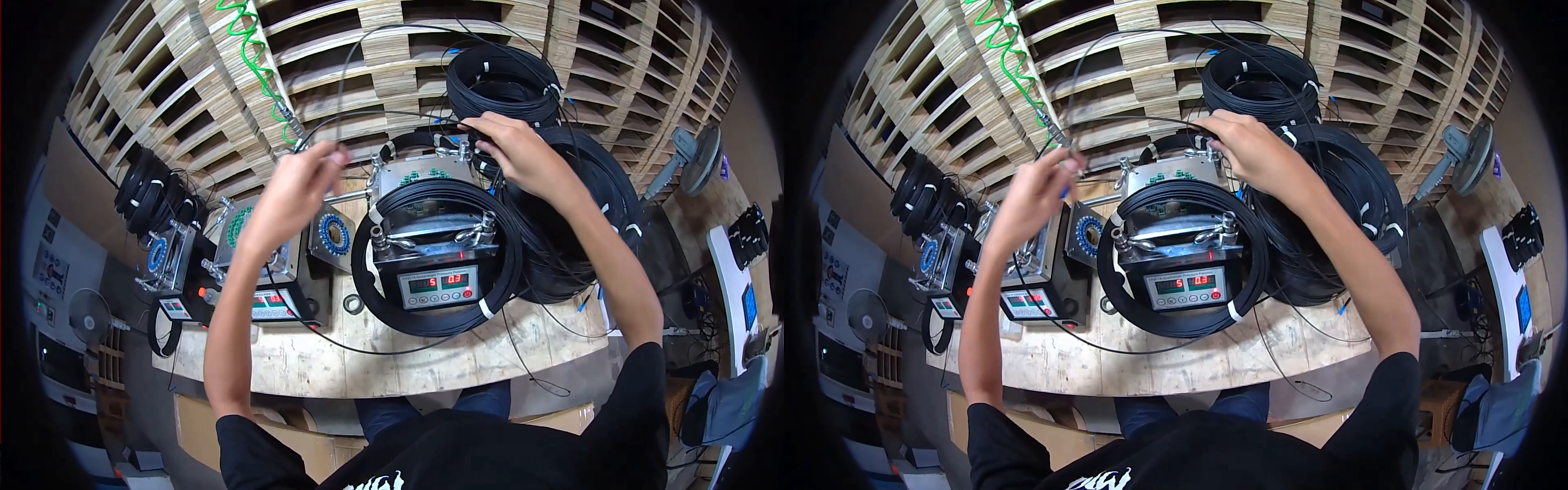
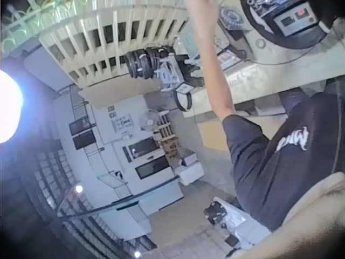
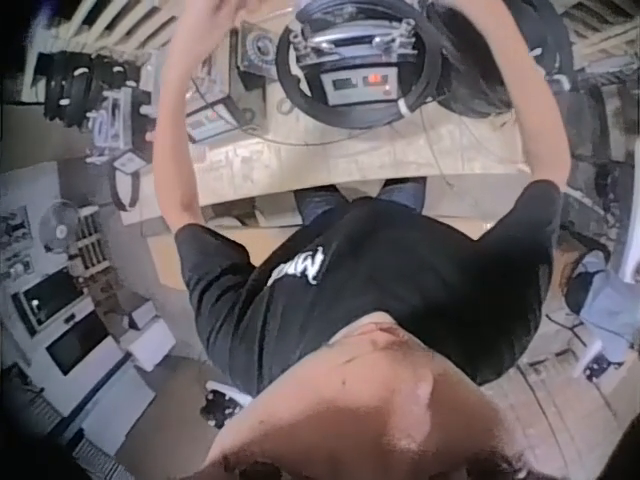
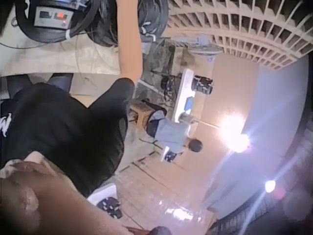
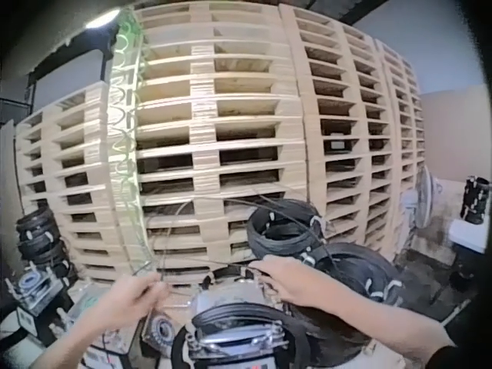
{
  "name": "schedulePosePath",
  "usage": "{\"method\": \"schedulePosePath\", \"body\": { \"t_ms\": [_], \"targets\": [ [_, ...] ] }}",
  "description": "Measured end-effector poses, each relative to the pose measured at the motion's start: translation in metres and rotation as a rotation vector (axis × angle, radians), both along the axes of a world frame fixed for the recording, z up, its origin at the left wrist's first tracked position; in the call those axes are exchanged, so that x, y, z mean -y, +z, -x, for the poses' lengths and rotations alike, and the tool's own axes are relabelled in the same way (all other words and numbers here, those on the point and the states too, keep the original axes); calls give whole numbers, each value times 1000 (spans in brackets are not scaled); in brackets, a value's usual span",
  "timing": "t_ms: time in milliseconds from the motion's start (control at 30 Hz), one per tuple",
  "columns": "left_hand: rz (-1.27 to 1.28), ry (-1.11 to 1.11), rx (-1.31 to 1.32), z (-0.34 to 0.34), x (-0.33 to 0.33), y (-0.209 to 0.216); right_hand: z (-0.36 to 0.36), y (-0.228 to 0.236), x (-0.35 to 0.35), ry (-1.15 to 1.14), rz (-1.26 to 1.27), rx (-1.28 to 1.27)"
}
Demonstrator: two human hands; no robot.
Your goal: Preparing, inserting, and polishing fiber optic cable ends using industrial polishing machines.
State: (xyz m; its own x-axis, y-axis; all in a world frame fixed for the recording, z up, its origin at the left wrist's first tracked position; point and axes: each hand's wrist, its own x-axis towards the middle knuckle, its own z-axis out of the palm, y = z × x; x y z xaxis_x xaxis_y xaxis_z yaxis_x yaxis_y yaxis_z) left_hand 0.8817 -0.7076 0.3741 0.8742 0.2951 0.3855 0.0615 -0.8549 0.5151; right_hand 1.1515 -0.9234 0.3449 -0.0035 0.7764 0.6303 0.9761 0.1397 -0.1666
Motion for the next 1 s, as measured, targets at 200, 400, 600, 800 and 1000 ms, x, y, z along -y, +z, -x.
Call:
{"method": "schedulePosePath", "body": {
  "t_ms": [200,400,600,800,1000],
  "targets": [
    [42,136,-41,77,-24,18,22,48,70,-78,101,-355],
    [323,184,43,93,-43,-87,-19,5,109,-112,-73,-577],
    [708,130,246,101,-28,-198,-9,-74,109,-400,-213,-460],
    [1116,264,483,92,36,-241,51,-106,111,-558,-320,-576],
    [1240,173,577,85,74,-269,91,-157,113,-612,-393,-588]
  ]
}}
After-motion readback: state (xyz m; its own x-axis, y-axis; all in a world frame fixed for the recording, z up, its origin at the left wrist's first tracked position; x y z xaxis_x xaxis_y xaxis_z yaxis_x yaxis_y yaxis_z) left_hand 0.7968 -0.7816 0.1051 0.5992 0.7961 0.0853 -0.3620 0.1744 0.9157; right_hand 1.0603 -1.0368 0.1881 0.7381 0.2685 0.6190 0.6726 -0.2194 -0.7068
